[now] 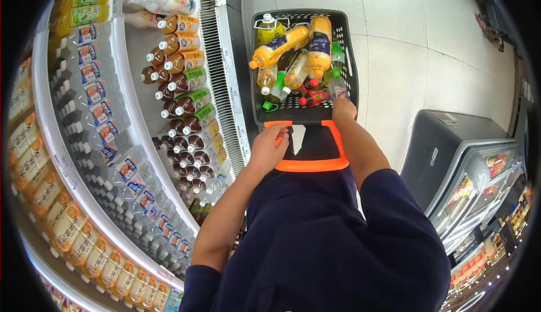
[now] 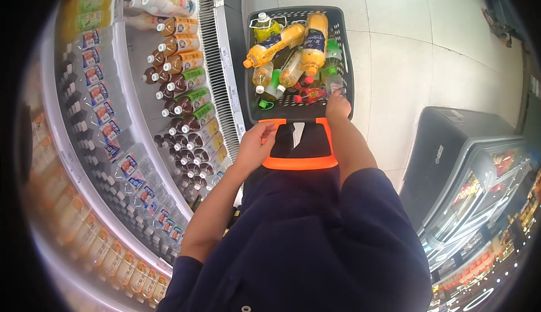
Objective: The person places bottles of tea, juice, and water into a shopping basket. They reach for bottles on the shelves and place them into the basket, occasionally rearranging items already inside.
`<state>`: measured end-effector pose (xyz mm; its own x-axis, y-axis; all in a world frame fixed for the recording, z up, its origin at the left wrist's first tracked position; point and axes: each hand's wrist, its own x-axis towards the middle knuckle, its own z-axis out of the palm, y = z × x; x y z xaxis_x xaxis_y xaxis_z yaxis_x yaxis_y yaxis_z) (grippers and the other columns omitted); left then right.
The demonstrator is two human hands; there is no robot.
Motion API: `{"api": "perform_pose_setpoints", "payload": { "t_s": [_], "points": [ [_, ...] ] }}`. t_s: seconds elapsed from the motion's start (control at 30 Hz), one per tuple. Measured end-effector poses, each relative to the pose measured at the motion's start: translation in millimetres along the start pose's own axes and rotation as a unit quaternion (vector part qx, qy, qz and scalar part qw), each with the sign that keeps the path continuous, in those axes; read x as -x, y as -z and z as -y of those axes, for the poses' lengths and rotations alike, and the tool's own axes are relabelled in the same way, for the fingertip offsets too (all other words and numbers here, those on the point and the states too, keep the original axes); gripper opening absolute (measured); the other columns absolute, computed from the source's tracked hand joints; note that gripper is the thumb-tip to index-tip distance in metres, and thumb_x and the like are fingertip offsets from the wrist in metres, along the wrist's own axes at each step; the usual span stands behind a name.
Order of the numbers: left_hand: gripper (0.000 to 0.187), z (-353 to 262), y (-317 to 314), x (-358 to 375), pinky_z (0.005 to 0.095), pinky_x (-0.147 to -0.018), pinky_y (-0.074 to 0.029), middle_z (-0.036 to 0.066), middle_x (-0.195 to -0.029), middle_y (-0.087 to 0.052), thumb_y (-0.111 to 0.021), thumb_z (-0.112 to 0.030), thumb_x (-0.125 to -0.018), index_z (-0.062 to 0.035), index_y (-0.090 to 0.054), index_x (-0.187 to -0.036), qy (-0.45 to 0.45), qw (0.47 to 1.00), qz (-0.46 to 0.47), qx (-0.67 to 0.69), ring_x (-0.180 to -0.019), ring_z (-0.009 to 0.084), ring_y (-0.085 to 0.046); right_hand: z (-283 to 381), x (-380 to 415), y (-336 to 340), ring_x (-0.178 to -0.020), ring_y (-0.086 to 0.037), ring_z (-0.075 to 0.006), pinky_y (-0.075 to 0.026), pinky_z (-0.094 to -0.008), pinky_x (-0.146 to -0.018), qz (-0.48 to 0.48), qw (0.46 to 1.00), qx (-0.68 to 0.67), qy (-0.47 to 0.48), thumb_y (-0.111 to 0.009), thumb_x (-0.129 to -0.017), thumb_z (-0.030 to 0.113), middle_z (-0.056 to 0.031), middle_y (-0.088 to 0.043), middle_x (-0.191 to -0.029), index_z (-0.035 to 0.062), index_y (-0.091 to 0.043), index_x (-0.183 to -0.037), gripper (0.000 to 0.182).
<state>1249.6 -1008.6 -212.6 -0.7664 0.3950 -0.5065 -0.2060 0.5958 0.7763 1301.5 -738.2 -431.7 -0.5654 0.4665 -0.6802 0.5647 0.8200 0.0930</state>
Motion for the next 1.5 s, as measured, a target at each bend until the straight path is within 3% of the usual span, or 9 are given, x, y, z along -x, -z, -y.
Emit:
{"api": "perform_pose_setpoints", "payload": {
  "t_s": [0.4,0.73,0.8,0.9,1.07,1.13,1.3,1.37,1.5],
  "points": [
    [0.027,-25,-4,-14,0.0378,-0.083,-0.055,0.016,-0.101,-0.07,-0.062,-0.011,-0.089,0.0024,-0.063,-0.113,-0.053,0.998,-0.02,-0.013,-0.092,0.0275,-0.07,-19,66,170,-0.098,-0.069,-0.0353,-0.055,-0.0442,-0.087,0.06,0.987,-0.01,0.147,-0.064,-0.087,0.024,-0.0195,-0.071,-0.106,0.0036,-0.065,-0.112,0.032],
    [0.078,-69,38,-9,0.0403,-0.106,-0.044,0.02,-0.134,-0.054,-0.08,-0.02,-0.077,-0.0031,-0.042,-0.143,-0.191,0.974,-0.005,-0.123,-0.125,0.0353,-0.054,56,165,332,-0.085,-0.07,-0.0308,-0.056,-0.0394,-0.075,0.055,0.876,-0.076,0.474,-0.067,-0.083,0.026,-0.02,-0.071,-0.091,0.0027,-0.067,-0.119,0.043],
    [0.082,-83,61,-1,0.0402,-0.106,-0.045,0.019,-0.131,-0.058,-0.081,-0.021,-0.074,-0.002,-0.041,-0.144,-0.058,0.997,0.045,-0.023,-0.122,0.0379,-0.057,93,176,359,-0.072,-0.069,-0.0221,-0.056,-0.0335,-0.061,0.23,0.875,-0.102,0.413,-0.067,-0.084,0.03,-0.0162,-0.068,-0.077,0.0012,-0.07,-0.112,0.041],
    [0.079,-41,72,7,0.0367,-0.1,-0.048,0.015,-0.125,-0.062,-0.083,-0.018,-0.074,0.0004,-0.044,-0.139,-0.05,0.99,0.034,0.124,-0.114,0.029,-0.062,141,161,344,-0.061,-0.067,-0.0257,-0.055,-0.0353,-0.054,0.242,0.877,-0.108,0.401,-0.063,-0.087,0.043,-0.0175,-0.066,-0.081,-0.0066,-0.07,-0.095,0.05],
    [0.063,-3,107,29,0.0333,-0.097,-0.049,0.009,-0.119,-0.065,-0.077,-0.012,-0.083,0.0013,-0.047,-0.136,0.012,0.929,0.014,0.371,-0.108,0.0158,-0.063,202,161,294,-0.072,-0.069,-0.0264,-0.055,-0.0363,-0.06,0.176,0.84,-0.247,0.449,-0.061,-0.09,0.054,-0.017,-0.067,-0.082,-0.0072,-0.066,-0.112,0.065],
    [0.056,11,117,39,0.0322,-0.095,-0.05,0.007,-0.117,-0.065,-0.075,-0.011,-0.086,0.0005,-0.049,-0.134,0.016,0.922,-0.033,0.386,-0.106,0.0146,-0.063,213,176,269,-0.076,-0.069,-0.0289,-0.054,-0.0392,-0.067,0.068,0.826,-0.317,0.462,-0.062,-0.09,0.054,-0.0201,-0.068,-0.086,-0.0082,-0.062,-0.118,0.069],
    [0.05,38,153,57,0.0308,-0.091,-0.051,0.009,-0.115,-0.064,-0.076,-0.01,-0.085,0.0025,-0.05,-0.125,-0.016,0.858,-0.257,0.444,-0.103,0.0147,-0.064,246,246,226,-0.094,-0.065,-0.0342,-0.052,-0.0416,-0.08,0.13,0.822,-0.166,0.529,-0.072,-0.083,0.047,-0.0219,-0.064,-0.103,-0.0082,-0.056,-0.127,0.072],
    [0.051,44,168,62,0.0294,-0.088,-0.051,0.013,-0.112,-0.063,-0.078,-0.009,-0.083,0.0063,-0.048,-0.121,-0.023,0.832,-0.354,0.426,-0.099,0.016,-0.064,272,263,198,-0.103,-0.061,-0.0356,-0.052,-0.0432,-0.086,-0.051,0.798,-0.165,0.577,-0.079,-0.076,0.04,-0.0205,-0.061,-0.106,-0.0065,-0.052,-0.129,0.076],
    [0.05,38,206,75,0.0285,-0.084,-0.051,0.013,-0.109,-0.063,-0.078,-0.009,-0.083,0.0082,-0.046,-0.118,0.02,0.774,-0.528,0.35,-0.096,0.0153,-0.062,347,294,193,-0.105,-0.06,-0.0363,-0.053,-0.0452,-0.086,-0.107,0.784,-0.165,0.589,-0.079,-0.074,0.031,-0.0201,-0.06,-0.105,-0.0055,-0.052,-0.123,0.067]
  ]
}}
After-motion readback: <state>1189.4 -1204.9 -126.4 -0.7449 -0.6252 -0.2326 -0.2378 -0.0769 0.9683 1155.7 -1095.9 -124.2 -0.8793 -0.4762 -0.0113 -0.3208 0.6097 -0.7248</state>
